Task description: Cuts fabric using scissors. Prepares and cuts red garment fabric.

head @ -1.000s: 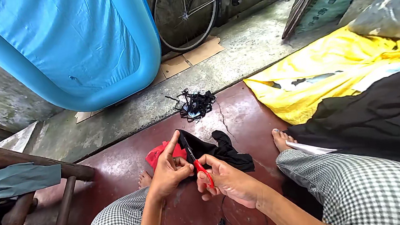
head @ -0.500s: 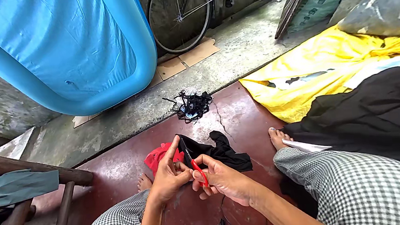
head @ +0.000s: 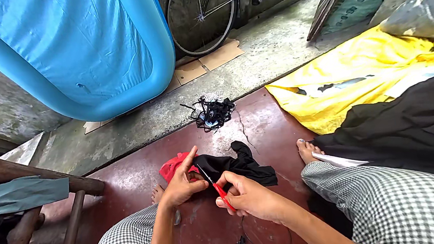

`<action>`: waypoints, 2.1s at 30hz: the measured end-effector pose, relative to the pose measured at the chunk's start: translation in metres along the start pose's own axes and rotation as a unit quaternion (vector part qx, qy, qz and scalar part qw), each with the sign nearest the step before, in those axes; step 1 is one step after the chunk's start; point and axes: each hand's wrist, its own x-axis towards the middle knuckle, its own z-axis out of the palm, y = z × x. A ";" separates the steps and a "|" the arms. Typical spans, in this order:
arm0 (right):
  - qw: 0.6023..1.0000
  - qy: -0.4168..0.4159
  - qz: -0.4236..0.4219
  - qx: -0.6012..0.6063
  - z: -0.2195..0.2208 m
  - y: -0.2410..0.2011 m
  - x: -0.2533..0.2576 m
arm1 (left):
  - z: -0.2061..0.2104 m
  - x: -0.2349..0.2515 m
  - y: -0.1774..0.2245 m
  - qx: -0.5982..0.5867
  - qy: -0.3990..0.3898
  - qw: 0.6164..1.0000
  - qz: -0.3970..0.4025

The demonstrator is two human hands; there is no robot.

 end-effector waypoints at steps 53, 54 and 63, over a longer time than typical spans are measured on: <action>0.975 -0.057 -0.057 0.208 0.007 -0.006 -0.003 | 0.012 -0.017 0.025 -0.001 0.056 0.997 0.049; 0.977 -0.064 -0.055 0.198 0.005 -0.006 -0.003 | 0.013 -0.018 0.026 0.004 0.050 0.997 0.052; 0.978 -0.036 -0.059 0.199 0.002 -0.009 -0.004 | 0.012 -0.018 0.023 0.013 0.017 0.998 0.051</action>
